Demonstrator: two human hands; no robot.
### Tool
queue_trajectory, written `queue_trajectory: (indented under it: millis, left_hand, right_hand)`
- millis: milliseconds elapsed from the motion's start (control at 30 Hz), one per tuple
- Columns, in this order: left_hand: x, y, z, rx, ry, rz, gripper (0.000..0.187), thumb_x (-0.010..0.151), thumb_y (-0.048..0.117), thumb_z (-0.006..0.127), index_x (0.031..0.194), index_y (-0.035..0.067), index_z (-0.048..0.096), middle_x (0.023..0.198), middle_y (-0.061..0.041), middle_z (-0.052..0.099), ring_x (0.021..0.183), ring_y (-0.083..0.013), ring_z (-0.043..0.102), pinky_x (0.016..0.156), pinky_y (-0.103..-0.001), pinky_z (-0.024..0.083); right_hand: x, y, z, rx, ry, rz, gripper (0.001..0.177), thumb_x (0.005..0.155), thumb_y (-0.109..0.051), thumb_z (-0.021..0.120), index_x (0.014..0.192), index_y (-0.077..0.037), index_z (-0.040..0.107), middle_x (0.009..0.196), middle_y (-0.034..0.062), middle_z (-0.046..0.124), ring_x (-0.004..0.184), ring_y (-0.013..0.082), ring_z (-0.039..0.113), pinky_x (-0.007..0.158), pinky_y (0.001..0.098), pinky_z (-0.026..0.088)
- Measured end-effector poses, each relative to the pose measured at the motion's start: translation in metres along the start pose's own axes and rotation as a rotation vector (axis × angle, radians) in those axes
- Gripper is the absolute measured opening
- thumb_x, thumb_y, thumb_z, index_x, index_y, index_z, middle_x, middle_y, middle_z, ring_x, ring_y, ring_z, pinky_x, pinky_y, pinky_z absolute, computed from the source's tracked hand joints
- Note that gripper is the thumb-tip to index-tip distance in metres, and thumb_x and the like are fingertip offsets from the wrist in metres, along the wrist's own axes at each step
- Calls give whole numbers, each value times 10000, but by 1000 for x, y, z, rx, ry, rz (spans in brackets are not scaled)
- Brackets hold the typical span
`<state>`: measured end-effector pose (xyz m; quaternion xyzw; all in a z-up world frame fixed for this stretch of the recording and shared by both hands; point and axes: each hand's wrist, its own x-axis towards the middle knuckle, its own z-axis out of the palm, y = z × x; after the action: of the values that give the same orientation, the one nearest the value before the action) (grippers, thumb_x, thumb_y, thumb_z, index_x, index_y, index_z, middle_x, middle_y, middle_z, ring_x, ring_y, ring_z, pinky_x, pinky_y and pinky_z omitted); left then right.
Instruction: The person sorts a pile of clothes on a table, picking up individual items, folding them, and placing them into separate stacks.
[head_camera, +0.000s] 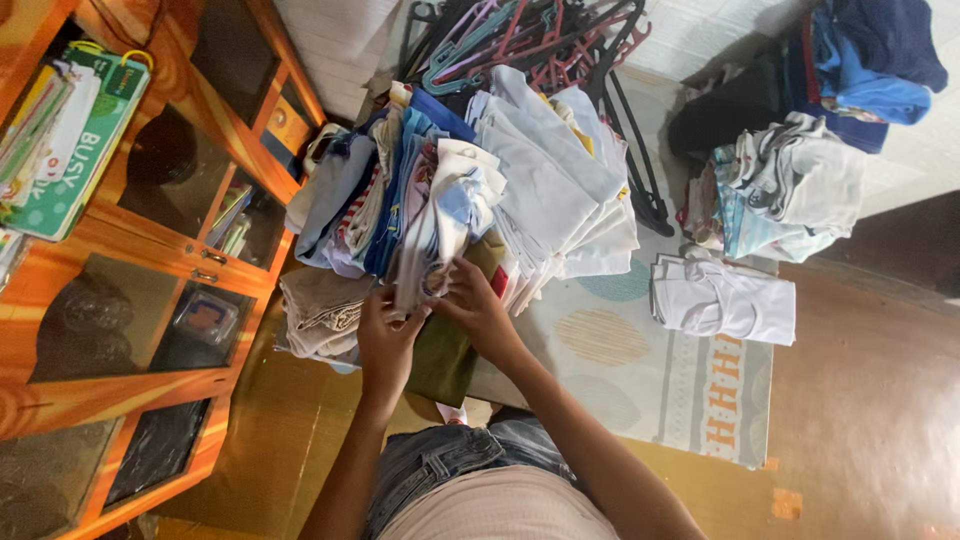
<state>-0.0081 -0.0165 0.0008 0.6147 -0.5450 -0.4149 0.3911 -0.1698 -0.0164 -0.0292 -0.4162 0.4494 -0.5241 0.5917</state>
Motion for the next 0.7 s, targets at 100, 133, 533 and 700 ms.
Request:
queue_trajectory:
  millis: [100, 133, 533, 700]
  left_hand:
    - [-5, -1, 3, -34, -143, -59, 272, 946, 209, 726, 1132, 18, 674, 974, -95, 721, 857, -225, 695, 757, -344, 561]
    - [-5, -3, 6, -31, -181, -24, 277, 927, 197, 724, 1134, 19, 675, 971, -85, 729, 865, -213, 707, 769, -338, 567]
    - [-16, -37, 9, -222, -269, -40, 269, 1003, 248, 620, 1180, 57, 688, 1149, -87, 662, 1104, -196, 660, 971, -334, 533]
    - [-4, -40, 22, -358, -272, -146, 390, 999, 373, 587, 1242, 72, 642, 1183, -65, 687, 1093, -197, 651, 929, -346, 510]
  right_hand:
    - [6, -10, 11, -139, 36, 63, 793, 901, -155, 789, 1520, -32, 309, 1340, 106, 604, 1271, 191, 587, 1060, 329, 485]
    - [8, -14, 14, -147, 94, 153, 798, 872, -159, 799, 1480, -33, 298, 1273, 101, 625, 1192, 198, 623, 995, 334, 526]
    - [3, -3, -30, -138, 330, 233, 490, 882, -89, 709, 1330, -22, 521, 966, 61, 658, 849, 180, 612, 709, 291, 518]
    - [-27, -31, -77, 247, 303, 217, 442, 865, -29, 689, 1282, 56, 571, 1022, 90, 685, 938, 189, 653, 813, 304, 541]
